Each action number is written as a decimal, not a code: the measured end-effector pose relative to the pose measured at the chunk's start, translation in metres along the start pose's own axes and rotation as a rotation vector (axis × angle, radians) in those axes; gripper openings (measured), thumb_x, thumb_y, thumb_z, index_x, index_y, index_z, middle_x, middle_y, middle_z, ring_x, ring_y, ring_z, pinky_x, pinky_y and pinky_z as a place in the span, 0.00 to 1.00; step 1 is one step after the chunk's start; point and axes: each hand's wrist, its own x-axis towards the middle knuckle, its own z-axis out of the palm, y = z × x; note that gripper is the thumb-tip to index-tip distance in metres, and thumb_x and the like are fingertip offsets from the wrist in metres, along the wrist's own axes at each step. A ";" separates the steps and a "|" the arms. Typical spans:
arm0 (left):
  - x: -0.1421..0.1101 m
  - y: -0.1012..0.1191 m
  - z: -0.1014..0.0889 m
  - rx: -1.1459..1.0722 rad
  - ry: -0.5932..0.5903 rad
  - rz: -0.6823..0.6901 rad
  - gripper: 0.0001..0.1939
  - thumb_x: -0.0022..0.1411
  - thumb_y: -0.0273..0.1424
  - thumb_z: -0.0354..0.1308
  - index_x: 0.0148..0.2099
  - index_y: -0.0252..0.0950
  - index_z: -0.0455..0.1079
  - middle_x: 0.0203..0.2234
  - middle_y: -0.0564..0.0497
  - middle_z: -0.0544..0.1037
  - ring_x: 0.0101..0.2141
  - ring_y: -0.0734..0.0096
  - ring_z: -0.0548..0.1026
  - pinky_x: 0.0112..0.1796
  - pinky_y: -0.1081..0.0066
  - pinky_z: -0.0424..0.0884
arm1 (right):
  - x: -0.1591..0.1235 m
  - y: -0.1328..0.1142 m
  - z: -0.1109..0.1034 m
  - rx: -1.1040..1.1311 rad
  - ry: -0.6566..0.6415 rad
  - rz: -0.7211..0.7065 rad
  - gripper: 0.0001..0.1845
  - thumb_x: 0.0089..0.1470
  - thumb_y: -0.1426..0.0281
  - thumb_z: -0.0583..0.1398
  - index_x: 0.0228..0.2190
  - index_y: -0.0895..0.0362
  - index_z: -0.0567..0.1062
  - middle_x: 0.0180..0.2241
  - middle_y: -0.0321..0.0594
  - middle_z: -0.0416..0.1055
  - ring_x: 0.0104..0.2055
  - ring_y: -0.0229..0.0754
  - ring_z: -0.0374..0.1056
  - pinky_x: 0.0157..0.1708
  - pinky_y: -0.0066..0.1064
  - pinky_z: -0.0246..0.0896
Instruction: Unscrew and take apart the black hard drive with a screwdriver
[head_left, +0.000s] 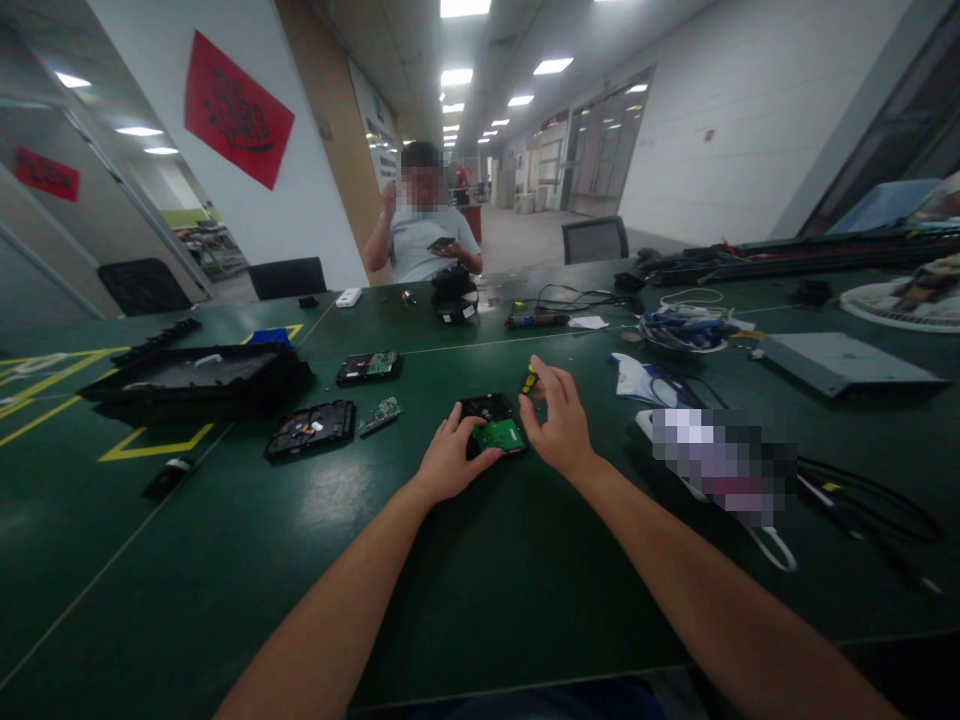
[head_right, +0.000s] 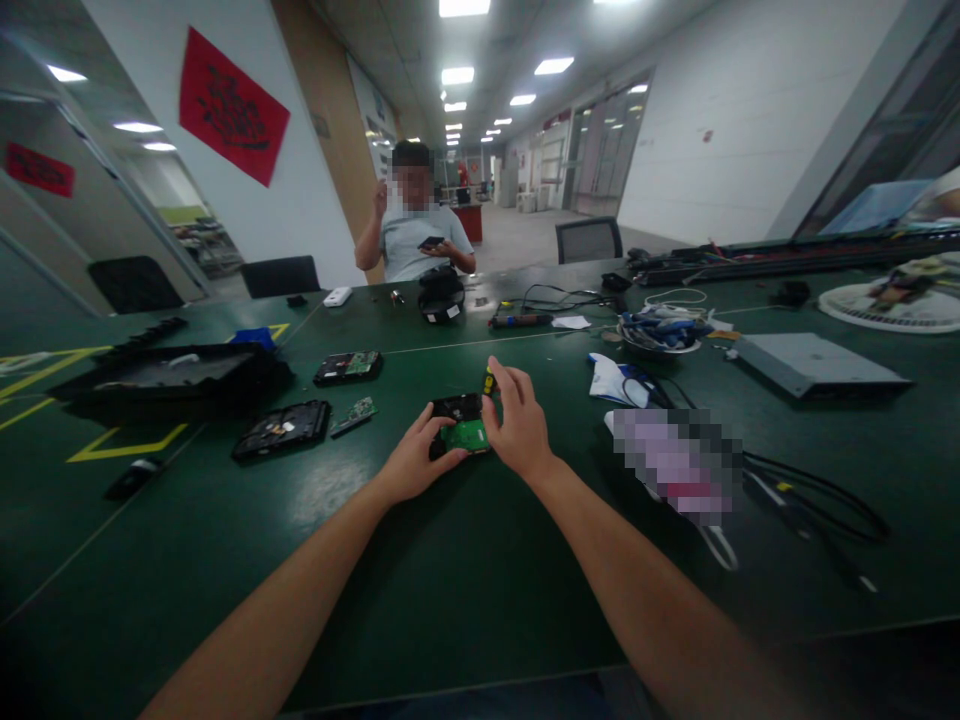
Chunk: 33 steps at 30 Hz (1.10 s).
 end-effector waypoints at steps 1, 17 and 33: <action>0.000 0.000 0.000 -0.001 0.001 -0.001 0.29 0.66 0.46 0.64 0.63 0.39 0.68 0.73 0.33 0.57 0.75 0.46 0.49 0.68 0.47 0.58 | 0.000 0.000 0.000 0.002 -0.003 -0.001 0.33 0.68 0.70 0.55 0.71 0.49 0.55 0.56 0.52 0.66 0.53 0.51 0.71 0.49 0.48 0.78; 0.000 0.000 0.000 -0.004 0.004 -0.013 0.29 0.65 0.46 0.65 0.64 0.39 0.68 0.73 0.34 0.57 0.75 0.45 0.49 0.68 0.48 0.58 | -0.001 0.001 0.001 0.017 0.006 0.028 0.31 0.68 0.66 0.57 0.69 0.50 0.59 0.53 0.50 0.66 0.47 0.50 0.71 0.44 0.46 0.78; 0.000 0.001 0.000 0.013 -0.003 -0.018 0.29 0.66 0.46 0.65 0.64 0.39 0.68 0.73 0.33 0.58 0.75 0.46 0.49 0.68 0.47 0.58 | 0.000 0.001 0.001 -0.012 -0.002 -0.004 0.33 0.68 0.69 0.55 0.71 0.50 0.55 0.55 0.51 0.66 0.55 0.52 0.70 0.50 0.48 0.77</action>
